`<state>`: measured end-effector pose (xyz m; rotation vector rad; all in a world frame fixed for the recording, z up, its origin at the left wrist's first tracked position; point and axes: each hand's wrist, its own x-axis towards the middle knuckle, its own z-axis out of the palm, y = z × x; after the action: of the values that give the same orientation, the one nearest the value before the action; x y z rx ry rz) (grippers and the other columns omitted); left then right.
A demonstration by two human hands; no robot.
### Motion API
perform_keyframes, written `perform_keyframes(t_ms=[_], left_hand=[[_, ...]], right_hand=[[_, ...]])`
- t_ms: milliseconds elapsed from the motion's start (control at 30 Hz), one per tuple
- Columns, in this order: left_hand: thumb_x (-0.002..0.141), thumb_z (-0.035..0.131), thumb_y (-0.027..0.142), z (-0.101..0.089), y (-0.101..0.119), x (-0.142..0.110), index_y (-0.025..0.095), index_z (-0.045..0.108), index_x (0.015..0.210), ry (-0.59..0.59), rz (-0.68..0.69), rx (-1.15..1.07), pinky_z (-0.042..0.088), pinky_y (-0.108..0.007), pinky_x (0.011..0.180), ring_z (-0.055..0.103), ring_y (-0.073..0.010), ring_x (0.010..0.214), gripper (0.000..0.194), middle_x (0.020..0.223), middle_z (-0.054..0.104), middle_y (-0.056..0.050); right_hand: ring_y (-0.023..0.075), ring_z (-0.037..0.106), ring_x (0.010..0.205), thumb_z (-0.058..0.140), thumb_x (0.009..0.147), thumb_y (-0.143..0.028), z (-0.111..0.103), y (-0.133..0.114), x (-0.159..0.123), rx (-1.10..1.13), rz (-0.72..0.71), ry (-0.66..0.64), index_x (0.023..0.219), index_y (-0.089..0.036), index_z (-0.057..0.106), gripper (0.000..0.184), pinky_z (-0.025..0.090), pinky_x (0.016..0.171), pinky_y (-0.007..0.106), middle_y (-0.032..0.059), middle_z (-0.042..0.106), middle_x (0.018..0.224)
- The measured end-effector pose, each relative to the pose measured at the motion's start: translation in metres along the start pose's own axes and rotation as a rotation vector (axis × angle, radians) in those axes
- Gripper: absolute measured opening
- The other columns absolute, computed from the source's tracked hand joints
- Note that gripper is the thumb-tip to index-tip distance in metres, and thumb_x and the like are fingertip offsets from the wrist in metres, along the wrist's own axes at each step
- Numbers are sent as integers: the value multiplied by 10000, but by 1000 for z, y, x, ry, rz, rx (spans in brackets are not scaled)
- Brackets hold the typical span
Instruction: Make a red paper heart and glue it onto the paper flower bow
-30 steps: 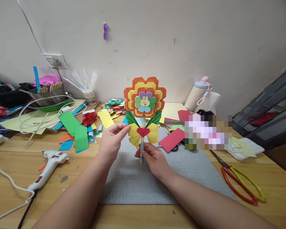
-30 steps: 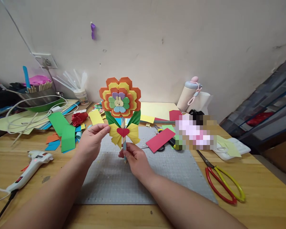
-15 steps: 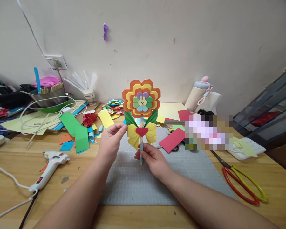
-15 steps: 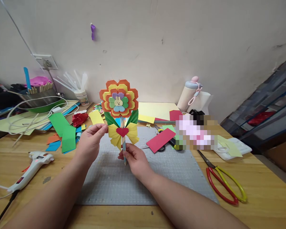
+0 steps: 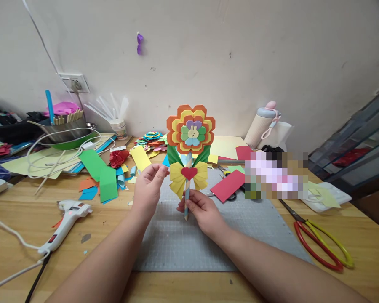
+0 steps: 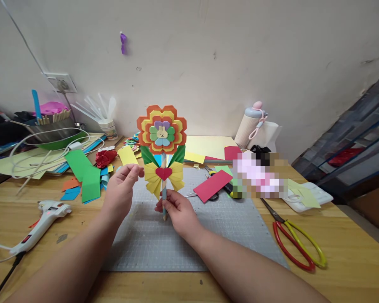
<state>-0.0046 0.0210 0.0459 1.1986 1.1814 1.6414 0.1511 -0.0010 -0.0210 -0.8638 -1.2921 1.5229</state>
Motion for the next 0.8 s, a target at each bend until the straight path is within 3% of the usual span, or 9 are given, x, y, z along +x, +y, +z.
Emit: perform_keyframes(t_ms=[167,333,433,533,667,800], left_hand=[[672,765,410,-1,-9,-2,170,674,689,-81,-23,57,429,-249,670,552,-140,677,258,700,645,-6],[688,745,447,-3,-18,2,174,677,710,-79,-21,70,432,-255,694,553,-146,702,282,725,653,-9],[745,674,504,-2,-19,3,187,683,790,-94,-34,61,438,-256,742,563,-151,759,320,769,655,-6],[726,688,508,0,-21,2,188,689,851,-183,-86,47,451,-274,775,589,-169,811,344,825,678,-21],[645,773,440,1,-31,-1,156,688,738,-309,-180,41,465,-279,692,595,-166,689,310,729,679,-34],[641,786,413,1,-37,-1,162,640,672,-284,-216,12,446,-248,636,568,-135,626,292,668,651,-7]], right_hand=[[182,660,759,640,784,-453,1,-1,0,26,36,8,933,-191,613,302,509,744,348,14,636,791],[184,663,750,665,761,-464,1,-1,0,47,52,7,928,-192,616,323,511,772,362,17,644,794],[178,661,732,672,754,-480,-1,1,1,56,46,21,920,-190,614,340,510,761,356,17,643,790],[172,660,717,663,753,-512,-2,3,3,70,42,35,937,-192,605,374,514,756,356,18,644,799],[176,658,698,667,742,-533,-3,4,6,79,53,36,953,-190,604,407,524,722,356,24,650,801],[180,662,686,676,733,-531,-4,4,6,84,62,29,944,-190,610,406,527,727,362,19,651,789]])
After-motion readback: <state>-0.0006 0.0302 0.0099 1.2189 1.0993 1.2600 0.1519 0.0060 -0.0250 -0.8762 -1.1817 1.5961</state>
